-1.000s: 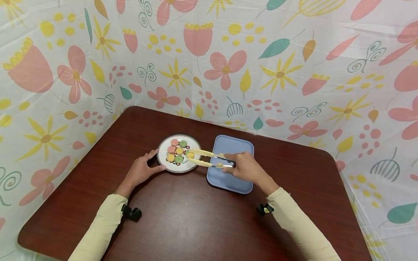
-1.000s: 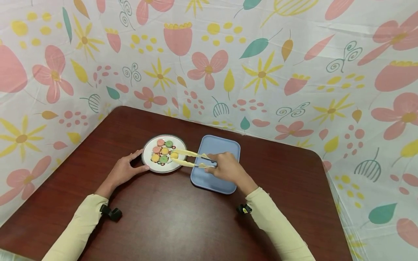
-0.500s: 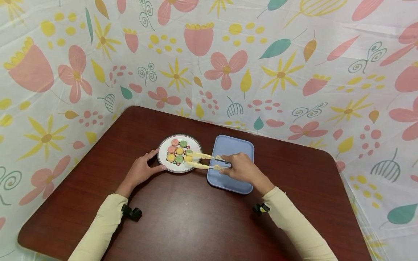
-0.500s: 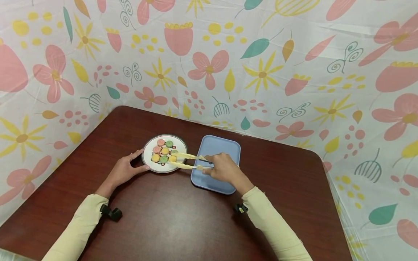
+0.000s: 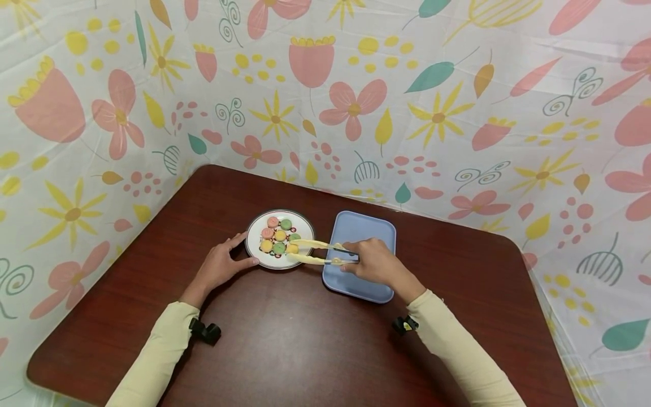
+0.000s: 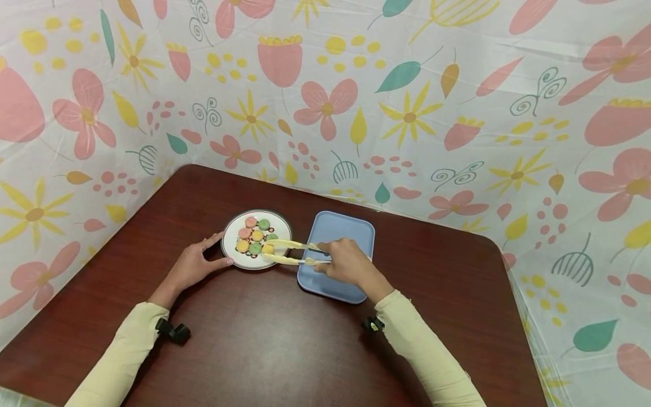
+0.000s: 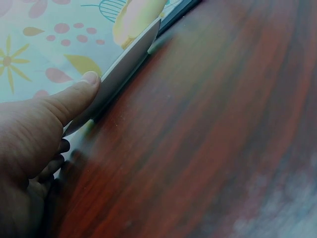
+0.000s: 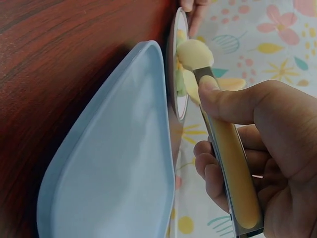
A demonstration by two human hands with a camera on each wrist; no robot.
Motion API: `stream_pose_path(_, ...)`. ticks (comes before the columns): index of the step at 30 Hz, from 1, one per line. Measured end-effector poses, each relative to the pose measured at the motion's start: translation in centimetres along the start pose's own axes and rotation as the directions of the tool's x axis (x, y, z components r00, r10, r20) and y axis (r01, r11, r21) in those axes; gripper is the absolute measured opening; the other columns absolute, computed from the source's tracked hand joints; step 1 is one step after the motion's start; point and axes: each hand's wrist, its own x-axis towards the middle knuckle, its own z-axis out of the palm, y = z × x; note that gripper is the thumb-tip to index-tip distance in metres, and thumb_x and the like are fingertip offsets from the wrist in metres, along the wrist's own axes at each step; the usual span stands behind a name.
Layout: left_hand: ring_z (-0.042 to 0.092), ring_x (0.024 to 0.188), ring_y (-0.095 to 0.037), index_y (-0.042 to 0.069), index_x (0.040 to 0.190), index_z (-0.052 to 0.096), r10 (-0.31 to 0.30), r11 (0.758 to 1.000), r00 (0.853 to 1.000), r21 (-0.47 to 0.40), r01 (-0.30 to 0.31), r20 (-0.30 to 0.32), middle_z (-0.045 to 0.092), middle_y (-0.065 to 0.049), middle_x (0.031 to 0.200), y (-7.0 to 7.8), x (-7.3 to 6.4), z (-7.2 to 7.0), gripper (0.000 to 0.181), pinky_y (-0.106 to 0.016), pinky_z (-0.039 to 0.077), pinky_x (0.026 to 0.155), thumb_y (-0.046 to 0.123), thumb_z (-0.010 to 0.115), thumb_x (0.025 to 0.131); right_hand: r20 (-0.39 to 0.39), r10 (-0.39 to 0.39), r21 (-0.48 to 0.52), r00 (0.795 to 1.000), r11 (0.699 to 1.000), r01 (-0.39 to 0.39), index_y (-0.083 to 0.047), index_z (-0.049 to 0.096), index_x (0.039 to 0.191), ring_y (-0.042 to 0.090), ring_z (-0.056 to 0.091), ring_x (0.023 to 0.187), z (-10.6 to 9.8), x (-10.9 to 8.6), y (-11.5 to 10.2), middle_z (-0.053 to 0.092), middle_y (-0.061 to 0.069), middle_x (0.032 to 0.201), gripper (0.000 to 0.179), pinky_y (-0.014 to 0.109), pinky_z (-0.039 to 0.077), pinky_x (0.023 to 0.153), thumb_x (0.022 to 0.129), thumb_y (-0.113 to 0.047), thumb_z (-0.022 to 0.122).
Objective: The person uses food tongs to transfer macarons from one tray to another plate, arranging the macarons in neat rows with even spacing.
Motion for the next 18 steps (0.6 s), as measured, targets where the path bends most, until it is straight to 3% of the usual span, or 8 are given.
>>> stream_pose_path(10,0.030,0.151,-0.041,0.012,0.157,0.043,-0.004,1.000,1.000,-0.001,0.004,-0.001,0.039,-0.024,0.159,0.0,0.0,0.0,0.091,-0.060,0.031,0.117,0.048,0.083,0.084,0.041,-0.016,0.001,0.999,1.000,0.016,-0.001,0.071,0.128,0.027,0.074,0.086,-0.7,0.2,-0.2,0.077,0.014,0.107,0.053,0.042,0.059,0.074,0.088,-0.033,0.082)
stream_pose_path(18,0.030,0.151,-0.041,0.012,0.157,0.043,-0.006,1.000,1.000,-0.002,0.006,-0.001,0.038,-0.024,0.159,-0.1,0.1,0.1,0.092,-0.059,0.031,0.118,0.049,0.083,0.084,0.059,-0.001,0.025,0.998,1.000,-0.001,-0.002,0.070,0.129,0.026,0.074,0.087,-1.2,0.4,-0.3,0.077,0.015,0.107,0.054,0.041,0.058,0.072,0.087,-0.032,0.083)
